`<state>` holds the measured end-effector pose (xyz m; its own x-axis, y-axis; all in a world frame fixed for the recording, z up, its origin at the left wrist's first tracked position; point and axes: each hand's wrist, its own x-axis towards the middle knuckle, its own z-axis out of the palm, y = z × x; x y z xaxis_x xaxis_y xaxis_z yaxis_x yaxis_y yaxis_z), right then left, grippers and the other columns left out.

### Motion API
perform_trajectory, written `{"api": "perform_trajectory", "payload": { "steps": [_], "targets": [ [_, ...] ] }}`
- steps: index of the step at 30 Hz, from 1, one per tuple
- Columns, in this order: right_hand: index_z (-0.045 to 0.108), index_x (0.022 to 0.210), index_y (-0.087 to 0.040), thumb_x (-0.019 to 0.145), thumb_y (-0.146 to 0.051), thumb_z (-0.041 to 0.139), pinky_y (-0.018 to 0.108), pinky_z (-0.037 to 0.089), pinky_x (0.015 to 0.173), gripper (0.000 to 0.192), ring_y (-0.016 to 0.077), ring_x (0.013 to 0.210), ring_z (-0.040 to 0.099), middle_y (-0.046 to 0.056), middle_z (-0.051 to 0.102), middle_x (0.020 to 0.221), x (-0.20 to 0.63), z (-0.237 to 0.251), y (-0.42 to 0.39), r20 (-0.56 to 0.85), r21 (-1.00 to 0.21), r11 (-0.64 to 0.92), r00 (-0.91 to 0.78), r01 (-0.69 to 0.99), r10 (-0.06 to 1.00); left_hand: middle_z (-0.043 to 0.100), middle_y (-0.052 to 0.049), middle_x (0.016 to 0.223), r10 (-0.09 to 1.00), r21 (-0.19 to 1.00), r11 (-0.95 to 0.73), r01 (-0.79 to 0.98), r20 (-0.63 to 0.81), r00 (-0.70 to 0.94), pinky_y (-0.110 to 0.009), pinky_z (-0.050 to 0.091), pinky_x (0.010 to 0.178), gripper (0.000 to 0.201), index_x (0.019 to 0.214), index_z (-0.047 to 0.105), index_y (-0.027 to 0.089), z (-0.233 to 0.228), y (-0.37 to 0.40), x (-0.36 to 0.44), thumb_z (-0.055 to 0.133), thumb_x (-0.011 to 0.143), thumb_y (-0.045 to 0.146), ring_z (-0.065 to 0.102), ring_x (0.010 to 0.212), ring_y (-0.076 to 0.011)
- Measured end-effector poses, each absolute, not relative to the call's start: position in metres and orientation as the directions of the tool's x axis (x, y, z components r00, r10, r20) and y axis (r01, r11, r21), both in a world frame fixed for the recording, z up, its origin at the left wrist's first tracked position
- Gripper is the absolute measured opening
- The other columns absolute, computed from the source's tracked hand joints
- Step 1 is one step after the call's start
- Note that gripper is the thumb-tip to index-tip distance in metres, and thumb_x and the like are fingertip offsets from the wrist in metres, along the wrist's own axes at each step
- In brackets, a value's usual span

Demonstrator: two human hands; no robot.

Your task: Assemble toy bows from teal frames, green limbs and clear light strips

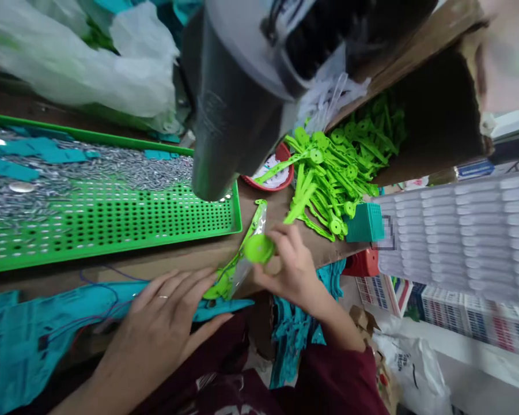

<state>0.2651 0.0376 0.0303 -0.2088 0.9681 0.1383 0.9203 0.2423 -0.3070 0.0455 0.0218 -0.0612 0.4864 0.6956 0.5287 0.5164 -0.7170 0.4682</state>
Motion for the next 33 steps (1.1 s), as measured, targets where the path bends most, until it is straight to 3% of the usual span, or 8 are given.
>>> {"api": "perform_trajectory", "payload": {
  "steps": [3, 6, 12, 15, 19, 25, 30, 33],
  "targets": [
    [0.053, 0.117, -0.021, 0.080, -0.021, 0.067, 0.033, 0.060, 0.067, 0.040, 0.0170, 0.081, 0.062, 0.011, 0.056, 0.114, 0.287, 0.032, 0.032, 0.230, -0.240, 0.122, -0.066, 0.963, 0.971, 0.069, -0.017, 0.121, 0.636, 0.364, -0.769, 0.526, 0.516, 0.573, -0.049, 0.049, 0.091, 0.039, 0.135, 0.059, 0.017, -0.060, 0.021, 0.043, 0.052, 0.101, 0.033, 0.066, 0.102, -0.0324],
    [0.053, 0.116, -0.021, 0.080, -0.023, 0.066, 0.031, 0.059, 0.065, 0.038, 0.0142, 0.074, 0.061, 0.009, 0.057, 0.112, 0.297, 0.029, 0.026, 0.171, -0.266, 0.125, -0.080, 0.956, 0.982, 0.067, -0.019, 0.122, 0.603, 0.297, -0.795, 0.529, 0.484, 0.634, -0.051, 0.049, 0.089, 0.039, 0.136, 0.062, 0.020, -0.058, 0.022, 0.042, 0.052, 0.100, 0.032, 0.064, 0.102, -0.0340],
    [0.056, 0.121, -0.016, 0.084, -0.024, 0.065, 0.042, 0.061, 0.079, 0.039, 0.0277, 0.100, 0.065, 0.017, 0.059, 0.118, 0.307, 0.006, 0.030, 0.095, -0.132, 0.092, -0.080, 0.987, 0.992, 0.067, -0.020, 0.116, 0.565, 0.263, -0.823, 0.504, 0.473, 0.676, -0.052, 0.050, 0.088, 0.038, 0.129, 0.067, 0.016, -0.052, 0.026, 0.046, 0.052, 0.099, 0.032, 0.063, 0.101, -0.0356],
    [0.057, 0.125, -0.013, 0.089, -0.024, 0.062, 0.043, 0.059, 0.086, 0.038, 0.0301, 0.111, 0.060, 0.020, 0.057, 0.122, 0.310, -0.003, 0.032, 0.167, -0.131, 0.212, -0.189, 0.969, 0.968, 0.067, -0.020, 0.115, 0.576, 0.264, -0.815, 0.515, 0.463, 0.674, -0.052, 0.050, 0.088, 0.037, 0.127, 0.068, 0.016, -0.050, 0.027, 0.047, 0.048, 0.100, 0.030, 0.063, 0.102, -0.0351],
    [0.063, 0.116, -0.019, 0.094, -0.014, 0.052, 0.041, 0.055, 0.086, 0.025, 0.0242, 0.104, 0.056, 0.015, 0.058, 0.121, 0.301, -0.003, 0.035, 0.192, -0.160, 0.497, -0.467, 0.853, 0.863, 0.067, -0.019, 0.111, 0.581, 0.251, -0.811, 0.529, 0.457, 0.674, -0.051, 0.051, 0.088, 0.036, 0.126, 0.069, 0.016, -0.049, 0.026, 0.048, 0.046, 0.100, 0.028, 0.063, 0.100, -0.0338],
    [0.068, 0.103, -0.016, 0.098, -0.013, 0.047, 0.039, 0.055, 0.088, 0.022, 0.0240, 0.108, 0.054, 0.015, 0.063, 0.119, 0.286, -0.003, 0.050, 0.100, -0.007, 0.707, -0.703, 0.708, 0.705, 0.067, -0.018, 0.107, 0.586, 0.250, -0.807, 0.535, 0.450, 0.674, -0.048, 0.050, 0.087, 0.033, 0.121, 0.071, 0.018, -0.048, 0.026, 0.049, 0.046, 0.100, 0.024, 0.063, 0.099, -0.0325],
    [0.068, 0.112, -0.011, 0.097, -0.011, 0.049, 0.039, 0.053, 0.083, 0.024, 0.0271, 0.113, 0.057, 0.017, 0.064, 0.120, 0.282, -0.007, 0.048, 0.107, 0.240, 0.728, -0.763, 0.642, 0.638, 0.067, -0.018, 0.108, 0.611, 0.278, -0.788, 0.549, 0.452, 0.650, -0.049, 0.049, 0.088, 0.033, 0.120, 0.072, 0.017, -0.048, 0.025, 0.050, 0.046, 0.100, 0.022, 0.063, 0.100, -0.0329],
    [0.066, 0.117, -0.011, 0.095, -0.009, 0.051, 0.038, 0.054, 0.084, 0.027, 0.0257, 0.108, 0.059, 0.017, 0.065, 0.115, 0.287, -0.009, 0.048, 0.205, 0.228, 0.634, -0.673, 0.739, 0.711, 0.067, -0.018, 0.110, 0.632, 0.297, -0.773, 0.561, 0.446, 0.634, -0.049, 0.049, 0.089, 0.036, 0.126, 0.069, 0.016, -0.049, 0.024, 0.049, 0.045, 0.100, 0.022, 0.063, 0.100, -0.0327]
  ]
}}
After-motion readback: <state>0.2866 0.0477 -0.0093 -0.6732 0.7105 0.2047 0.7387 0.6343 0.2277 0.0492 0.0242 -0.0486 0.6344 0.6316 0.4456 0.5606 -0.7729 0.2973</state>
